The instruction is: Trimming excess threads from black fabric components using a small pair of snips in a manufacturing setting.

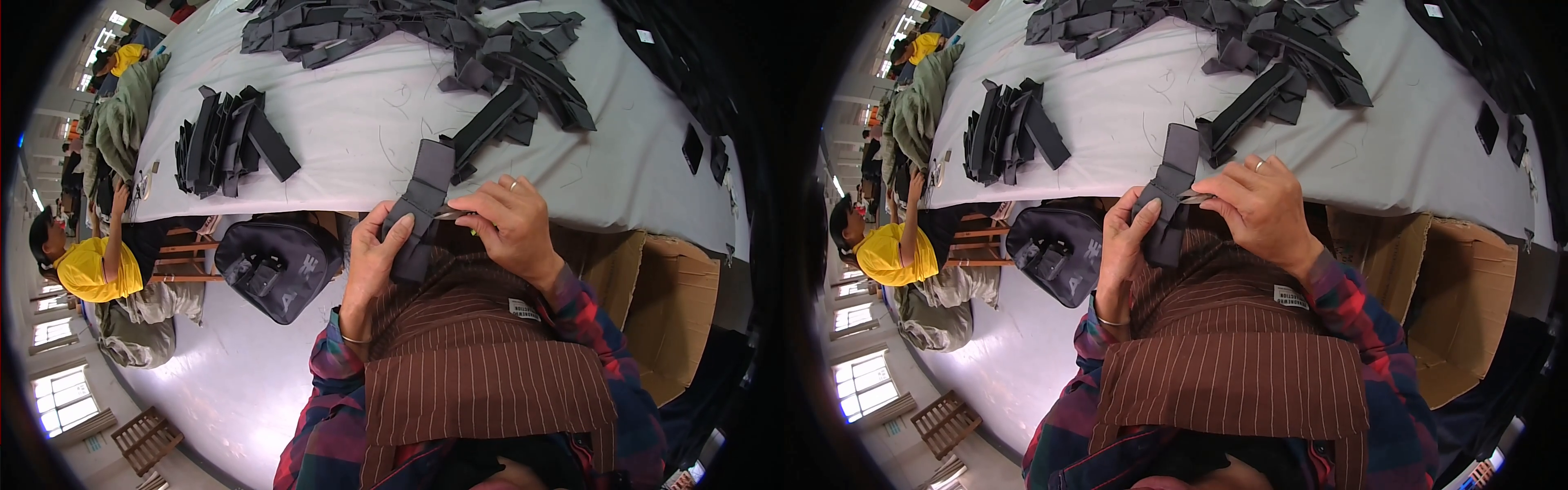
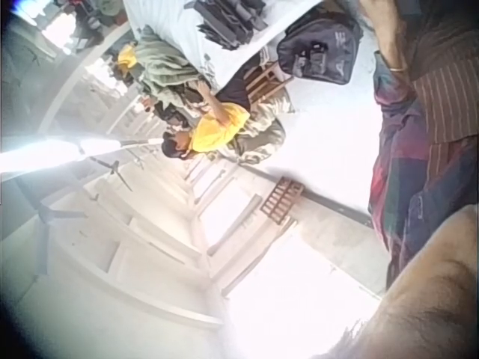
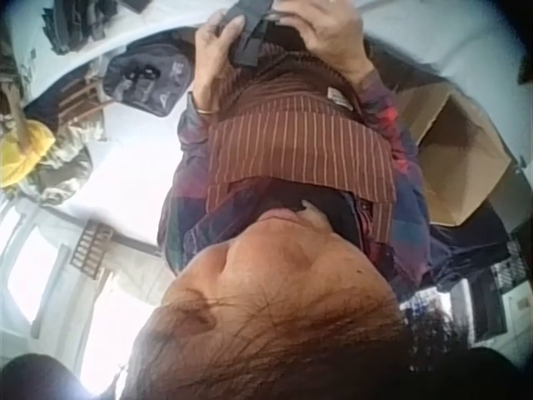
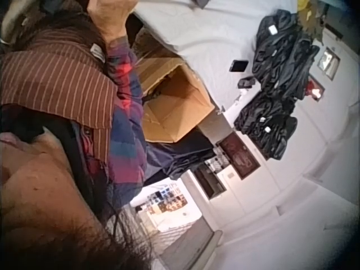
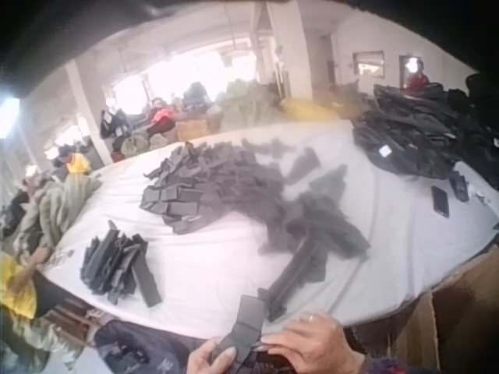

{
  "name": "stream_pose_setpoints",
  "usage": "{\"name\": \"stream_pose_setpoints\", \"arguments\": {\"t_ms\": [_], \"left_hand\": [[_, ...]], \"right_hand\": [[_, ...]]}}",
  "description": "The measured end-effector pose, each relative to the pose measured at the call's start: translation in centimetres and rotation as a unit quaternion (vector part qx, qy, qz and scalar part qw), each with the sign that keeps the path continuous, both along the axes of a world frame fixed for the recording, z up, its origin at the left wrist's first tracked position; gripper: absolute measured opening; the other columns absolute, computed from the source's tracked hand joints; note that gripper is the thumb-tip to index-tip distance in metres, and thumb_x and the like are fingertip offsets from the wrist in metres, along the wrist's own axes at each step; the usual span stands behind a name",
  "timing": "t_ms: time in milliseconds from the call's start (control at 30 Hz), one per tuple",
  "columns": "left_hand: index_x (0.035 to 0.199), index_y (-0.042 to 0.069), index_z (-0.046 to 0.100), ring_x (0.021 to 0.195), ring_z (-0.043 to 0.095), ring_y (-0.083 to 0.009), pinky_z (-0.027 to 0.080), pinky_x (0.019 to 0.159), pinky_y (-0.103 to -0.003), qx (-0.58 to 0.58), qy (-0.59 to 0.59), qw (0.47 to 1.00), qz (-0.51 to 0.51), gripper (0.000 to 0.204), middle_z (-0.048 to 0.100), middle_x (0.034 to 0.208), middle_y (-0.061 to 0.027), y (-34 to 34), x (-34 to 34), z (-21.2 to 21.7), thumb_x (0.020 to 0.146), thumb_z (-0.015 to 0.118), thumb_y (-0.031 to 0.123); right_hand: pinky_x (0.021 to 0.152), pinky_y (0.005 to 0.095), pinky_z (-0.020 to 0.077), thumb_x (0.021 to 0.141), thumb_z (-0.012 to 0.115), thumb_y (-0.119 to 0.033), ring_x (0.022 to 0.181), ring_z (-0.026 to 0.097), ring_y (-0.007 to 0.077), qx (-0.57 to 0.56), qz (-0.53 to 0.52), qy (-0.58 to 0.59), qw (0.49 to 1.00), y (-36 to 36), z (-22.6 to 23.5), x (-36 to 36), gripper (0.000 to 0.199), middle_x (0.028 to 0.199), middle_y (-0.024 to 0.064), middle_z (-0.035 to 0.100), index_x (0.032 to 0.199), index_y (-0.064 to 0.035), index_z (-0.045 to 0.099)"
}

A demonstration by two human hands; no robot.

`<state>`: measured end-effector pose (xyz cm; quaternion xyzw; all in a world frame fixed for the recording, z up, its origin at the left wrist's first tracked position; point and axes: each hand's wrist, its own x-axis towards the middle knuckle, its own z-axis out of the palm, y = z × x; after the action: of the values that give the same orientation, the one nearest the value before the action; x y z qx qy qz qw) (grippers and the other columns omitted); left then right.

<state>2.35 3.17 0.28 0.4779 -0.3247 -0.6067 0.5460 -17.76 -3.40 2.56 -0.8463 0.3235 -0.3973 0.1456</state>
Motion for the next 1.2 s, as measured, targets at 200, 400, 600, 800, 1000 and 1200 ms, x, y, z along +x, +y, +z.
{"name": "stream_pose_setpoints", "arguments": {"t_ms": [200, 400, 600, 800, 1000, 1200], "left_hand": [[0.103, 0.0, 0.06, 0.075, 0.054, -0.0028, 0.047, 0.066, -0.018, -0.008, -0.011, 1.0, 0.005, 0.016, 0.063, 0.088, 0.0001, -0.1, -0.1, -0.1, 0.094, 0.062, 0.012], [0.104, 0.0, 0.061, 0.074, 0.055, -0.0029, 0.048, 0.066, -0.018, -0.007, 0.003, 1.0, 0.016, 0.016, 0.063, 0.088, 0.0001, -0.1, -0.3, -0.1, 0.094, 0.063, 0.012], [0.104, 0.001, 0.061, 0.075, 0.055, -0.0029, 0.047, 0.067, -0.018, -0.008, 0.008, 1.0, 0.016, 0.016, 0.064, 0.089, 0.0003, 0.0, -0.4, -0.3, 0.093, 0.063, 0.012], [0.096, 0.0, 0.064, 0.074, 0.053, -0.0063, 0.044, 0.065, -0.022, -0.073, -0.181, 0.981, 0.002, 0.011, 0.06, 0.084, 0.0006, 0.0, 0.1, -0.6, 0.089, 0.065, 0.008], [0.091, -0.002, 0.064, 0.072, 0.057, -0.0224, 0.044, 0.064, -0.031, -0.157, -0.421, 0.894, -0.006, 0.011, 0.055, 0.082, -0.0093, 0.0, -0.6, 1.1, 0.082, 0.067, 0.003], [0.091, -0.001, 0.064, 0.073, 0.058, -0.0291, 0.046, 0.065, -0.034, -0.172, -0.465, 0.869, -0.002, 0.013, 0.057, 0.086, -0.0117, 0.1, -0.6, 2.0, 0.079, 0.068, 0.002]], "right_hand": [[0.061, 0.0331, 0.036, 0.071, 0.076, -0.018, 0.067, 0.05, 0.0208, -0.015, -0.007, 0.036, 0.999, 0.2, 0.1, 0.0, 0.022, 0.075, -0.0018, 0.058, 0.091, -0.0157, 0.07], [0.061, 0.0334, 0.0358, 0.07, 0.076, -0.017, 0.066, 0.049, 0.021, -0.013, -0.013, 0.026, 0.999, 0.4, -0.2, 0.3, 0.022, 0.075, -0.0018, 0.057, 0.091, -0.015, 0.07], [0.061, 0.0336, 0.0359, 0.071, 0.075, -0.016, 0.067, 0.05, 0.021, -0.011, -0.023, 0.034, 0.999, 0.9, -0.3, 0.6, 0.02, 0.074, -0.0017, 0.057, 0.09, -0.0144, 0.069], [0.06, 0.0353, 0.0398, 0.074, 0.073, -0.011, 0.065, 0.053, 0.0246, 0.009, -0.064, -0.014, 0.998, 0.8, -0.1, 0.5, 0.019, 0.074, 0.0035, 0.06, 0.092, -0.0109, 0.069], [0.062, 0.036, 0.0434, 0.075, 0.072, -0.011, 0.07, 0.058, 0.0259, 0.051, -0.031, -0.007, 0.998, 0.9, 0.4, 1.5, 0.019, 0.075, 0.0052, 0.061, 0.094, -0.0095, 0.068], [0.065, 0.0351, 0.0458, 0.077, 0.071, -0.011, 0.075, 0.06, 0.0264, 0.113, -0.014, -0.002, 0.993, 0.9, 0.0, 1.5, 0.019, 0.082, 0.0071, 0.065, 0.095, -0.0075, 0.068]]}}
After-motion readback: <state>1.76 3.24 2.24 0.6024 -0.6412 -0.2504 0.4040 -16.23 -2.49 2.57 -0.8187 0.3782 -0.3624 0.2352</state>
